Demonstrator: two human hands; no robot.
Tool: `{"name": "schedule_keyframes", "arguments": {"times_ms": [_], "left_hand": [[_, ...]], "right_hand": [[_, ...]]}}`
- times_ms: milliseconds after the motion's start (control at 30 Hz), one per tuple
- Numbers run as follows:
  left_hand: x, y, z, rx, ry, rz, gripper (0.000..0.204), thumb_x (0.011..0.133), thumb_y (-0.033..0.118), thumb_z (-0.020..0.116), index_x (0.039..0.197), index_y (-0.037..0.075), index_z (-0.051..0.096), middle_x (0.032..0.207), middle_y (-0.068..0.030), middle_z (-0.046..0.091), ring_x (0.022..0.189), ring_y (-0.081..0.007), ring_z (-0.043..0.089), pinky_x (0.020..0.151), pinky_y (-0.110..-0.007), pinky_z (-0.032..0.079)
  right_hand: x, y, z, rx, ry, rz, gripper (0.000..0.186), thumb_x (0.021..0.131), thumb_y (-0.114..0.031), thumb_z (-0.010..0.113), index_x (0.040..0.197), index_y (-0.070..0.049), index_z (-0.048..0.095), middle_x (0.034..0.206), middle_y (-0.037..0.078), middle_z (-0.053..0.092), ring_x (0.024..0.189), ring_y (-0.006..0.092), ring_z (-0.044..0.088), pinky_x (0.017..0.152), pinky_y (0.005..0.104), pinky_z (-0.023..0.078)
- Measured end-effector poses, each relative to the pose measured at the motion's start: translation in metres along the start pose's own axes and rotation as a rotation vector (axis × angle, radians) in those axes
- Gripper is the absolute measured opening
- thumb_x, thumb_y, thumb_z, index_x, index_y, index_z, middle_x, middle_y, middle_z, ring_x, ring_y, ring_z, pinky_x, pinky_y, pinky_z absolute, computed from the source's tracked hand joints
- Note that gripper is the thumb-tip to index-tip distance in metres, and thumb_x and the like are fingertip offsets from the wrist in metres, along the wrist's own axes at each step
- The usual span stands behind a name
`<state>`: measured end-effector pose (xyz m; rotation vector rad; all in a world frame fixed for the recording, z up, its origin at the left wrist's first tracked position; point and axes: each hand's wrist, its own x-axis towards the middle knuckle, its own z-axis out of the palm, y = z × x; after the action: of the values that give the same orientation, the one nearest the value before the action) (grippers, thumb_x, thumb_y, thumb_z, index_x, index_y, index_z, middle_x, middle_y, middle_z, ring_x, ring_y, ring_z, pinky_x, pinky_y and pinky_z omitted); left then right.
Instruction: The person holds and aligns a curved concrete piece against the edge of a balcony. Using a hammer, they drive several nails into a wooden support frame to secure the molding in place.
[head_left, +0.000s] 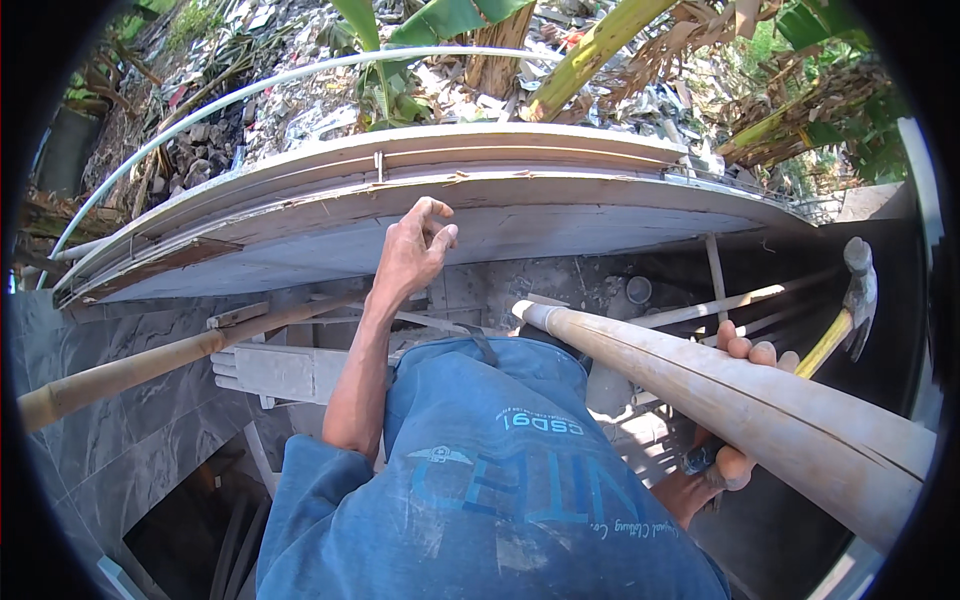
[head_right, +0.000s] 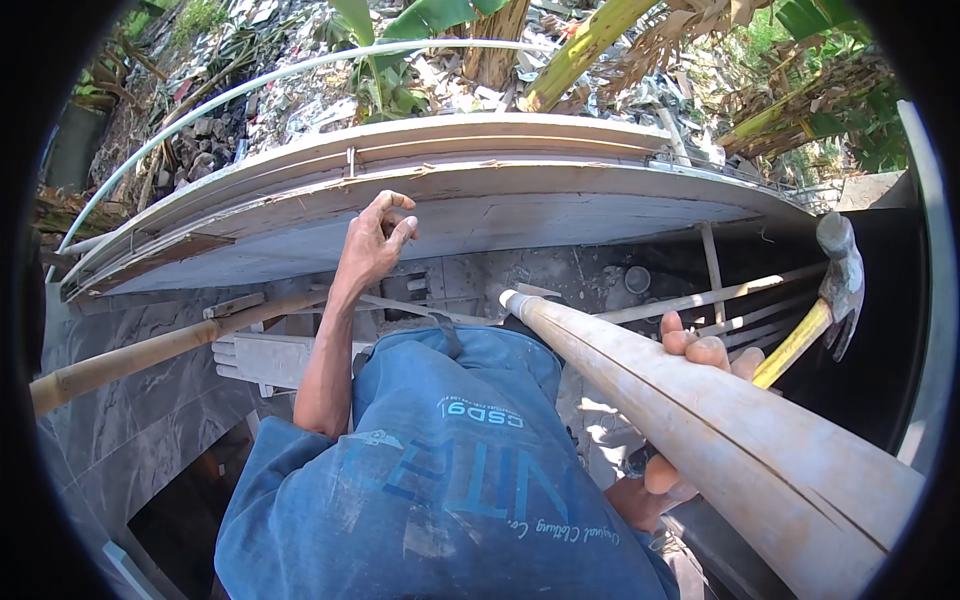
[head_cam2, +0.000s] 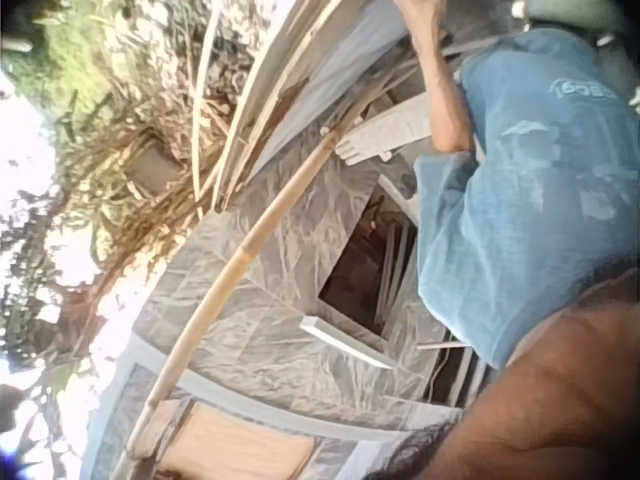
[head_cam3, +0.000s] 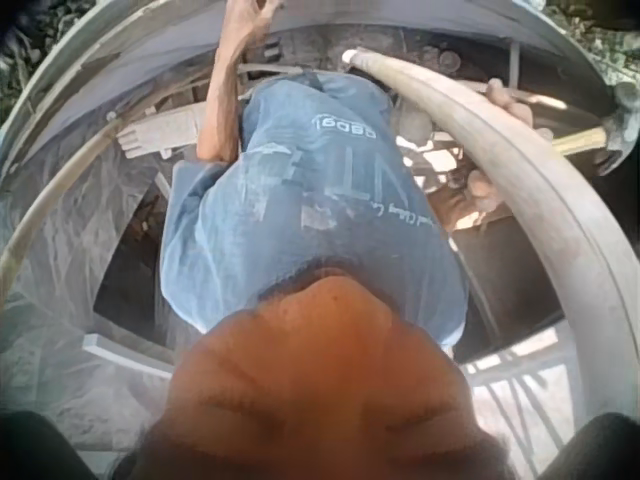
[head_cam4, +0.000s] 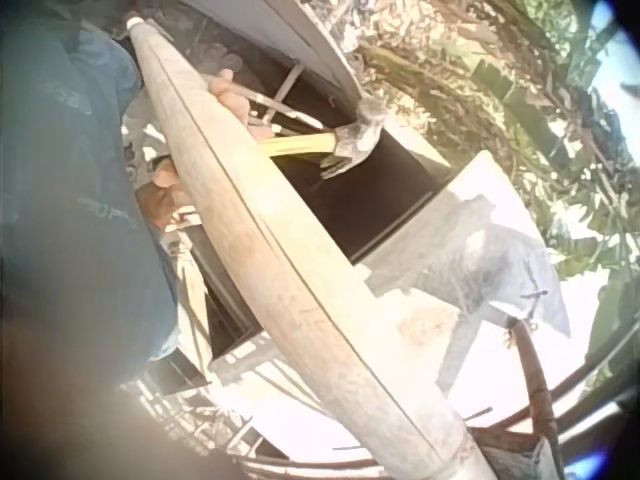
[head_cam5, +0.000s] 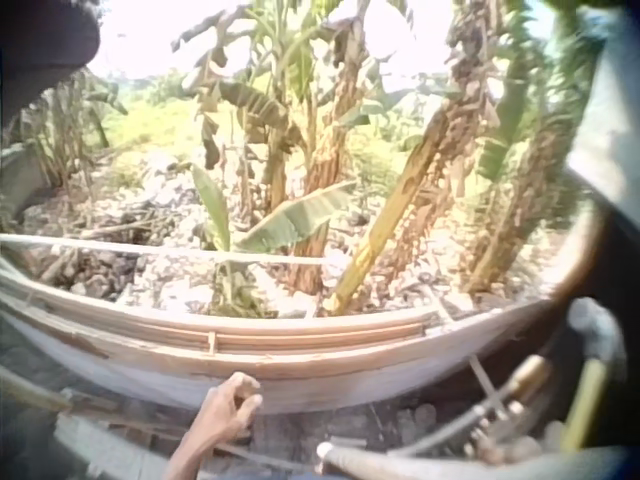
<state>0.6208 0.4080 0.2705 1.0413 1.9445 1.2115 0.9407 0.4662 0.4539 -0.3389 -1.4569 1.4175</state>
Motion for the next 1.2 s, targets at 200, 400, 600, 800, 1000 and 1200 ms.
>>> {"name": "schedule_keyframes", "arguments": {"times_ms": [200,400,600,800,1000,1200], "left_hand": [[0.059,0.027,0.005,-0.04,-0.053,0.054,0.022,0.093,0.01,0.061,0.114,0.003,0.056,0.078,-0.0085,0.07,0.066,-0.0128,0.06,0.065,-0.03,0.047],[0.15,0.031,0.0,0.064,-0.022,0.265,0.019,0.091,0.008,0.062,0.109,0.005,0.057,0.069,-0.0091,0.064,0.059,-0.0138,0.056,0.06,-0.03,0.046],[0.254,0.01,0.004,0.232,-0.094,0.503,0.022,0.088,0.009,0.064,0.106,0.001,0.054,0.07,-0.0186,0.064,0.062,-0.0313,0.064,0.059,-0.04,0.048],[0.302,-0.022,0.041,0.377,-0.402,0.301,0.027,0.083,0.007,0.06,0.107,-0.001,0.053,0.084,-0.0275,0.066,0.083,-0.0406,0.067,0.073,-0.046,0.051],[0.342,-0.013,0.086,0.513,-0.564,0.344,0.034,0.078,0.009,0.059,0.104,-0.014,0.058,0.099,-0.0343,0.065,0.098,-0.043,0.066,0.083,-0.047,0.055],[0.346,-0.016,0.118,0.667,-0.591,0.464,0.026,0.081,0.01,0.059,0.096,-0.01,0.064,0.088,-0.0279,0.068,0.087,-0.0399,0.07,0.074,-0.046,0.058]], "right_hand": [[0.017,-0.006,-0.016,0.129,-0.129,0.144,0.093,0.043,-0.038,0.1,0.108,-0.011,0.039,0.121,0.009,0.06,0.123,0.0271,0.054,0.119,0.0448,0.021],[0.028,-0.018,-0.004,-0.01,0.042,0.204,0.053,0.076,-0.017,0.084,0.097,-0.01,0.036,0.099,0.022,0.069,0.105,0.0346,0.066,0.116,0.049,0.029],[0.037,-0.029,-0.045,0.328,-0.204,0.479,0.05,0.078,-0.015,0.081,0.109,-0.008,0.042,0.119,0.035,0.059,0.129,0.0477,0.046,0.118,0.0522,0.0],[0.057,-0.034,-0.044,0.042,-0.275,0.569,0.043,0.084,-0.019,0.076,0.093,-0.005,0.036,0.086,0.034,0.067,0.095,0.0454,0.068,0.112,0.0484,0.034],[0.032,-0.065,-0.018,-0.527,0.432,0.352,0.034,0.09,-0.024,0.067,0.093,-0.006,0.038,0.084,0.025,0.068,0.074,0.033,0.071,0.092,0.0449,0.055],[-0.001,-0.209,-0.046,-0.678,0.465,-0.214,0.021,0.099,-0.021,0.047,0.108,-0.002,0.049,0.089,0.01,0.061,0.069,0.0138,0.061,0.066,0.0295,0.054]]}}
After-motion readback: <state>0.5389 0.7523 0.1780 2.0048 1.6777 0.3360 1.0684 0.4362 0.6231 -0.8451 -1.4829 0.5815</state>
